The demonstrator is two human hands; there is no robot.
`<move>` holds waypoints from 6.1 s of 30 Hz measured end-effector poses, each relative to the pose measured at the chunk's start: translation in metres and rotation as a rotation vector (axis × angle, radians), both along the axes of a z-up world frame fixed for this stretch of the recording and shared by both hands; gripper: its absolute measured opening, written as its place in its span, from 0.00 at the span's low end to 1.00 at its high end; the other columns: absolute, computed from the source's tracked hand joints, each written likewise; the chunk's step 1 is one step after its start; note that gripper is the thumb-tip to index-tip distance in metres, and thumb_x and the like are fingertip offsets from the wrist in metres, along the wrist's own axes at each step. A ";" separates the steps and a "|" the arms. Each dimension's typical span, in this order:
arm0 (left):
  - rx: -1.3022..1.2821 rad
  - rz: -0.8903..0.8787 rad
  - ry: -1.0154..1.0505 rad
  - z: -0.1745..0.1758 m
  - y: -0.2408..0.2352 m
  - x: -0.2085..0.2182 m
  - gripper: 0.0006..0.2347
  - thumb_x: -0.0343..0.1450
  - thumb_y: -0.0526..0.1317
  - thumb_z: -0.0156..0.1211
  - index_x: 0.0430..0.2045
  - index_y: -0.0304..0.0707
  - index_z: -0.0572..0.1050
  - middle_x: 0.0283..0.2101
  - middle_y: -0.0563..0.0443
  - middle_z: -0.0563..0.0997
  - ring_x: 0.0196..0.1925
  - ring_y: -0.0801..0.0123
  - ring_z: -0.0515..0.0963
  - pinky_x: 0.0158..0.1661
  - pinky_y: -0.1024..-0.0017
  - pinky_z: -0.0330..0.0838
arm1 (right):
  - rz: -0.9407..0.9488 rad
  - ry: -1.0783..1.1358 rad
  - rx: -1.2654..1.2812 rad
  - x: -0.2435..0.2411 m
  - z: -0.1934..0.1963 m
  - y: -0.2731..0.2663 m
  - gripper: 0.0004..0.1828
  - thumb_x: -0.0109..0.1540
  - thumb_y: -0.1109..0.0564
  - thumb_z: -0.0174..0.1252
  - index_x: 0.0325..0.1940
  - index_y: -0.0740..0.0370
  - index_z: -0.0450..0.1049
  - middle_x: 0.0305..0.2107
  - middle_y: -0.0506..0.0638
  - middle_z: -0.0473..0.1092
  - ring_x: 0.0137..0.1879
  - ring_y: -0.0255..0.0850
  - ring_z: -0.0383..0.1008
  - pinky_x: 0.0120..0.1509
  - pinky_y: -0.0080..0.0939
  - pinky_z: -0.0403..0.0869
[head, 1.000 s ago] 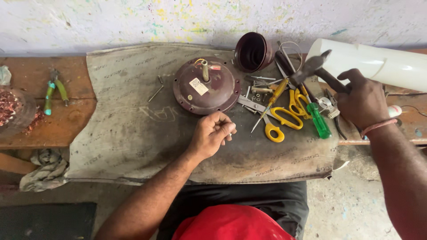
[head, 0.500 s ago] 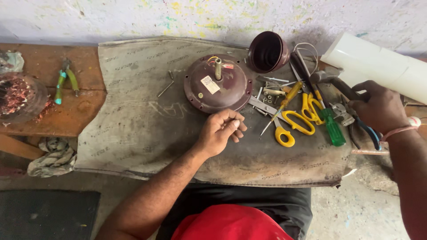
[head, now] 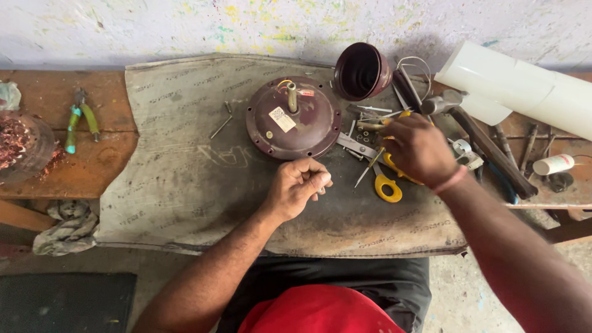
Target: The person disassembles a ceiling fan motor on a workbench by hand, using a screwdriver and a hammer to pry open the casing and manipulate internal components like wires and screws.
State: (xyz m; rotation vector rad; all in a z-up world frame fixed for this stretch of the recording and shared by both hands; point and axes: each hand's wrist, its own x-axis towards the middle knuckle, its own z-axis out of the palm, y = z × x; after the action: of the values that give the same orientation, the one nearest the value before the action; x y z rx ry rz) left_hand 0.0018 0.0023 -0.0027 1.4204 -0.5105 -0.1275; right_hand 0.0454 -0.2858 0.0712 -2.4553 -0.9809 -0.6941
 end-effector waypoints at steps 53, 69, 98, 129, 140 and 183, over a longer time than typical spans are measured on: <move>0.111 0.440 0.137 0.002 0.102 0.201 0.19 0.75 0.51 0.59 0.27 0.30 0.79 0.27 0.54 0.78 0.30 0.71 0.74 0.33 0.68 0.70 | -0.006 0.924 1.134 -0.023 -0.011 0.131 0.41 0.55 0.69 0.60 0.74 0.68 0.59 0.41 0.58 0.76 0.42 0.41 0.77 0.45 0.38 0.78; -0.854 0.109 0.285 0.005 0.081 0.192 0.26 0.71 0.62 0.50 0.39 0.34 0.78 0.44 0.41 0.81 0.50 0.53 0.82 0.54 0.54 0.75 | 0.087 -0.001 0.448 -0.007 0.041 0.115 0.29 0.55 0.71 0.66 0.62 0.66 0.73 0.48 0.58 0.72 0.48 0.48 0.78 0.51 0.42 0.78; 0.701 0.601 -0.891 0.108 0.066 0.060 0.21 0.74 0.51 0.64 0.51 0.29 0.76 0.48 0.35 0.84 0.48 0.49 0.85 0.49 0.57 0.80 | -0.420 0.137 -0.491 0.022 -0.003 -0.005 0.11 0.61 0.57 0.59 0.47 0.52 0.81 0.50 0.46 0.76 0.65 0.47 0.69 0.70 0.54 0.68; 0.722 0.254 -0.971 0.148 0.028 0.067 0.23 0.69 0.37 0.64 0.59 0.28 0.71 0.59 0.35 0.77 0.62 0.48 0.76 0.62 0.54 0.70 | -0.330 -0.378 0.246 -0.101 0.010 0.042 0.22 0.61 0.75 0.60 0.56 0.62 0.79 0.41 0.56 0.73 0.44 0.49 0.73 0.48 0.47 0.73; 0.741 -0.234 -1.183 0.158 -0.013 0.081 0.08 0.71 0.38 0.63 0.42 0.40 0.79 0.37 0.49 0.83 0.41 0.55 0.83 0.43 0.56 0.75 | -0.326 -0.339 0.204 -0.106 0.025 0.041 0.23 0.58 0.73 0.62 0.55 0.61 0.79 0.42 0.57 0.73 0.44 0.51 0.73 0.48 0.49 0.73; 0.837 -0.767 -0.281 0.185 -0.051 0.169 0.08 0.65 0.40 0.74 0.30 0.35 0.85 0.25 0.53 0.85 0.23 0.79 0.79 0.26 0.77 0.73 | -0.339 0.293 1.623 -0.137 -0.041 0.023 0.06 0.72 0.64 0.51 0.53 0.67 0.66 0.36 0.53 0.70 0.33 0.36 0.72 0.34 0.37 0.74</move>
State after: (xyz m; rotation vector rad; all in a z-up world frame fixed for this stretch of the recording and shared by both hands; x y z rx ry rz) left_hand 0.1707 -0.0485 0.1821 1.9860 -1.3269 -0.8419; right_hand -0.0920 -0.2628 0.0300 -1.1364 0.2231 -0.7236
